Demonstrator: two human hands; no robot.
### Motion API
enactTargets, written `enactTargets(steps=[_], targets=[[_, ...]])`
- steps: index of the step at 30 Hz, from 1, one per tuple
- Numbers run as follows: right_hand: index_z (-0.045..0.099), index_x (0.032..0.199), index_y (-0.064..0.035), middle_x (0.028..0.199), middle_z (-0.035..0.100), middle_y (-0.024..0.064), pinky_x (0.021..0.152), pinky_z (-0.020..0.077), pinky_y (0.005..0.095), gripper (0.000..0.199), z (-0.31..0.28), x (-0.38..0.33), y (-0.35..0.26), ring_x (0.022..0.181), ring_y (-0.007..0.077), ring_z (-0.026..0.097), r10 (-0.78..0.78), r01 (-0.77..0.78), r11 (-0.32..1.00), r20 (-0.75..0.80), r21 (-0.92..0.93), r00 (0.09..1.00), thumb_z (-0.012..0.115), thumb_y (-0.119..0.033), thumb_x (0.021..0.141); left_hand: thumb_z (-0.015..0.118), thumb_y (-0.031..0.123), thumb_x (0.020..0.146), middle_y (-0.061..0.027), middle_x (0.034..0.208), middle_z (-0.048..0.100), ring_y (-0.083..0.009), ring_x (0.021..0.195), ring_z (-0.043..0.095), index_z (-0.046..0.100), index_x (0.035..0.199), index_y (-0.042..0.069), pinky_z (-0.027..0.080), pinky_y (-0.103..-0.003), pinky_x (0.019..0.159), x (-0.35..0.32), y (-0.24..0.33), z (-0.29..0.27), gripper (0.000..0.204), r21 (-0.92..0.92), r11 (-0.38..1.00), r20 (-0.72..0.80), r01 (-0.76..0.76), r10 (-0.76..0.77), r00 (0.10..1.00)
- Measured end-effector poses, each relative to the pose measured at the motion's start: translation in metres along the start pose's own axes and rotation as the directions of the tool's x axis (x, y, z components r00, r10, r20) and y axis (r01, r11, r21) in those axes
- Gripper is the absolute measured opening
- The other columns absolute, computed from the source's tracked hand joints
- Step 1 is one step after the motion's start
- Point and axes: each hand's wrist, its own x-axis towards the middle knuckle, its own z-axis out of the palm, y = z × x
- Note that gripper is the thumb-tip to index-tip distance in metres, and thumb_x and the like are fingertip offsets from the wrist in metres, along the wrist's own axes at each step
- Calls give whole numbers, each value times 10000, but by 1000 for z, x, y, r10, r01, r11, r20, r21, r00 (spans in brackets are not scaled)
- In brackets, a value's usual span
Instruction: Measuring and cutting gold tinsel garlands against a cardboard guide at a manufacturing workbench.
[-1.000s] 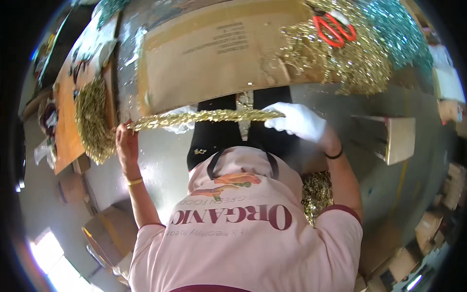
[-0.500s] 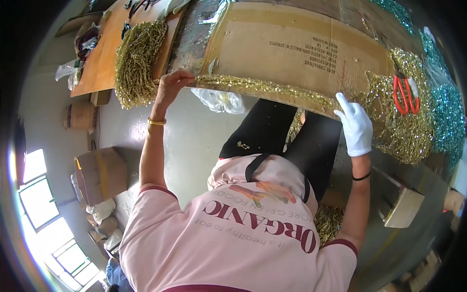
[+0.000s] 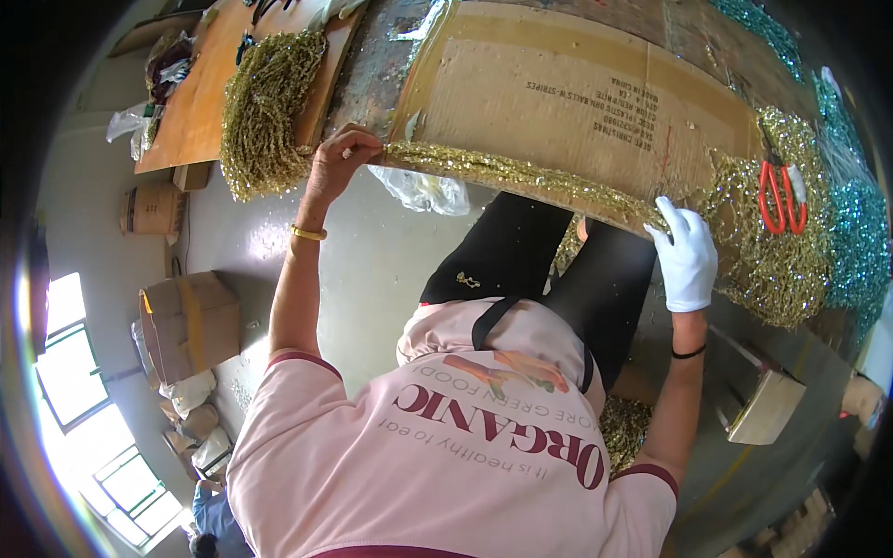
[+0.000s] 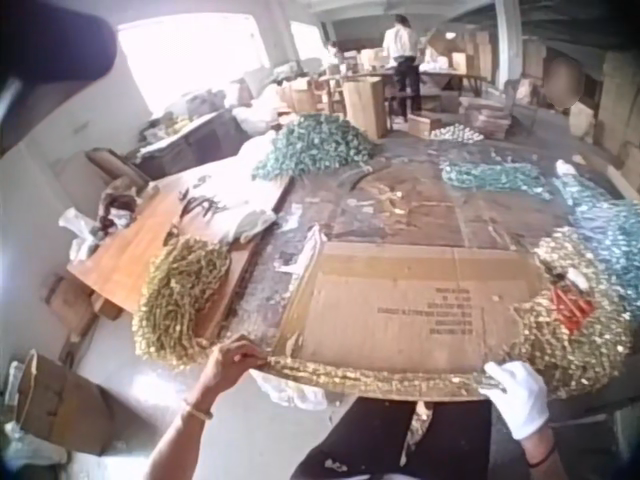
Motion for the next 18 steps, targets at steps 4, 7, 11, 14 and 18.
enactTargets(steps=[4, 7, 11, 14, 18], targets=[[621, 1082, -143, 911, 576, 52, 730, 472, 336, 396, -4, 3, 1, 834, 226, 565, -28, 29, 999, 30, -27, 999, 713, -116, 698, 619, -18, 781, -29, 881, 587, -106, 795, 583, 644, 870, 15, 478, -226, 708, 0, 1, 0, 98, -58, 998, 4, 15, -15, 1000], [626, 1071, -139, 903, 572, 54, 727, 469, 337, 389, -5, 4, -2, 831, 227, 563, -34, 34, 998, -4, -43, 999, 712, -112, 693, 626, -15, 778, -28, 881, 586, -106, 796, 585, 644, 869, 16, 483, -230, 706, -1, 2, 1, 98, -34, 999, 2, 6, -6, 1000], [629, 1067, -137, 901, 573, 55, 729, 467, 338, 384, -6, 3, 1, 833, 228, 563, -20, 22, 998, 25, -55, 999, 712, -115, 692, 634, -11, 774, -29, 880, 583, -107, 794, 589, 644, 866, 15, 492, -232, 704, 1, 6, 1, 96, 6, 1000, 13, 10, -10, 1000], [629, 1067, -136, 901, 571, 53, 729, 465, 338, 379, -6, 4, -1, 836, 228, 563, -28, 29, 998, 14, -60, 999, 710, -119, 696, 634, -13, 774, -28, 881, 582, -107, 792, 592, 641, 868, 13, 494, -227, 703, 1, 6, 0, 98, -27, 1000, 14, 13, -13, 1000], [629, 1070, -138, 902, 572, 51, 730, 465, 338, 379, -6, 5, -4, 837, 228, 563, -33, 33, 999, 9, -34, 999, 710, -128, 699, 625, -42, 765, -20, 867, 583, -86, 771, 552, 632, 860, 7, 458, -209, 686, -4, 9, -2, 107, -23, 999, -3, 34, -34, 999]])
